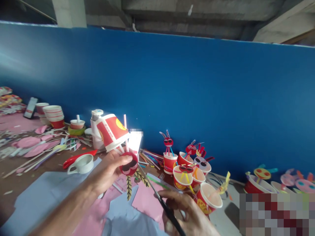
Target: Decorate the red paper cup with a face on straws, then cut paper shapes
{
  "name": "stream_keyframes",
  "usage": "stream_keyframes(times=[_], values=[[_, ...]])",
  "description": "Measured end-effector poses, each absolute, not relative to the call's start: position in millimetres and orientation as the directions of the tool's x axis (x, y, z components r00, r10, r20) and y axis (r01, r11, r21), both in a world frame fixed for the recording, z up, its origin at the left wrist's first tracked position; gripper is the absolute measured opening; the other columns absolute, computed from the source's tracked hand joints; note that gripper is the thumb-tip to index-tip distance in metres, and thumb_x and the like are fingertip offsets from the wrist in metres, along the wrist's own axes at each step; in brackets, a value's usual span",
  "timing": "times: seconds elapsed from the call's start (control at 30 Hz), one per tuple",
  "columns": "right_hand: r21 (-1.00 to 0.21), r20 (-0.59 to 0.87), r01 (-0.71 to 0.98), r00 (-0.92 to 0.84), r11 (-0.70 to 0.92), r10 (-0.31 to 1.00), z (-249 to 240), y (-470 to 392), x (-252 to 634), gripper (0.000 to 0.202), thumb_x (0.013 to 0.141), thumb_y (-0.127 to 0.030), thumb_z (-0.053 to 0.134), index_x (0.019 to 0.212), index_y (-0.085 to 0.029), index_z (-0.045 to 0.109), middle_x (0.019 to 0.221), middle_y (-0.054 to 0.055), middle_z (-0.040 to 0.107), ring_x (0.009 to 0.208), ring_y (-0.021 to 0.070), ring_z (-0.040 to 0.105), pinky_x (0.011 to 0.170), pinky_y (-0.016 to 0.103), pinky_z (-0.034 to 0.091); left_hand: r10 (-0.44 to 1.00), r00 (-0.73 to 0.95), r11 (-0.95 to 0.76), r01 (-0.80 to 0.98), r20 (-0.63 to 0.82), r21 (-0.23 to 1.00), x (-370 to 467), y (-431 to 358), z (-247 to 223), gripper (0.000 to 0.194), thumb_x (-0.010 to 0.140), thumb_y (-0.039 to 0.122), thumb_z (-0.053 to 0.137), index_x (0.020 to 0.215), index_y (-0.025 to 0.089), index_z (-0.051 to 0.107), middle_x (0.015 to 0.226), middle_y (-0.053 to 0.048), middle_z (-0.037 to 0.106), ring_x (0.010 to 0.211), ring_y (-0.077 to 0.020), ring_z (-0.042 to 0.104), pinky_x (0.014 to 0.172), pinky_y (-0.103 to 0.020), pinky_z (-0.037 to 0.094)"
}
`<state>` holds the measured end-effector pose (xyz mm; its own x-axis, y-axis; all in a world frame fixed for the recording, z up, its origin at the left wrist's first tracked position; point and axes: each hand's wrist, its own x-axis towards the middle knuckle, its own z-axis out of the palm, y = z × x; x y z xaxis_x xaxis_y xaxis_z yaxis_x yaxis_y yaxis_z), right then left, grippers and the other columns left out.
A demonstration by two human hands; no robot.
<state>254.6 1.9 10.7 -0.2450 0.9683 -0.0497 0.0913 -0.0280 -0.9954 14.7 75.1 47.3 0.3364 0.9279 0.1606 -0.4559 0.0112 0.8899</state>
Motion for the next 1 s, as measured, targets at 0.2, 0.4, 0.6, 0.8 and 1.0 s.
stream_keyframes(times=[0.2,0.4,0.6,0.8,1.0], values=[[-0.998,-0.056,0.057,-0.326,-0.040,0.944,6,4,258,0.047,0.066,-0.041,0.072,0.110,-0.028,0.062,0.074,0.007,0.067,0.067,0.0231,0.063,0.065,0.038,0.051,0.917,0.375,0.053,-0.445,0.133,0.894,13,76,47,0.005,0.077,0.018,0.059,0.077,0.014,0.062,0.067,-0.001,0.063,0.060,-0.0101,0.057,0.056,-0.021,0.043],[-1.000,0.004,0.017,-0.390,0.012,0.921,2,11,244,0.052,0.064,-0.049,0.072,0.108,-0.023,0.061,0.064,0.004,0.063,0.058,0.0174,0.058,0.057,0.029,0.047,0.935,0.330,0.024,-0.414,0.125,0.910,15,79,39,0.011,0.076,0.022,0.062,0.083,0.014,0.061,0.072,-0.002,0.064,0.067,-0.0130,0.059,0.060,-0.024,0.045],[-0.987,0.133,-0.144,-0.487,0.070,0.864,-12,19,238,0.051,0.068,-0.048,0.070,0.111,-0.024,0.057,0.063,0.001,0.060,0.052,0.0105,0.053,0.051,0.020,0.040,0.926,0.337,-0.017,-0.417,0.172,0.909,19,78,37,0.011,0.078,0.020,0.060,0.086,0.014,0.060,0.075,-0.002,0.062,0.067,-0.0122,0.057,0.063,-0.026,0.044],[-0.987,0.132,-0.139,-0.445,0.078,0.886,-13,19,230,0.047,0.070,-0.047,0.069,0.107,-0.019,0.059,0.064,0.002,0.057,0.051,0.0093,0.048,0.051,0.021,0.040,0.925,0.346,-0.016,-0.383,0.160,0.923,21,76,36,0.014,0.076,0.023,0.060,0.087,0.014,0.060,0.076,-0.003,0.061,0.067,-0.0137,0.056,0.063,-0.028,0.043],[-0.967,0.233,-0.198,-0.418,0.162,0.878,-18,20,226,0.046,0.073,-0.044,0.066,0.111,-0.022,0.056,0.063,0.001,0.055,0.049,0.0106,0.047,0.048,0.022,0.041,0.926,0.326,-0.056,-0.373,0.188,0.926,25,77,36,0.012,0.072,0.020,0.061,0.081,0.013,0.065,0.069,-0.003,0.062,0.066,-0.0148,0.056,0.067,-0.029,0.042]])
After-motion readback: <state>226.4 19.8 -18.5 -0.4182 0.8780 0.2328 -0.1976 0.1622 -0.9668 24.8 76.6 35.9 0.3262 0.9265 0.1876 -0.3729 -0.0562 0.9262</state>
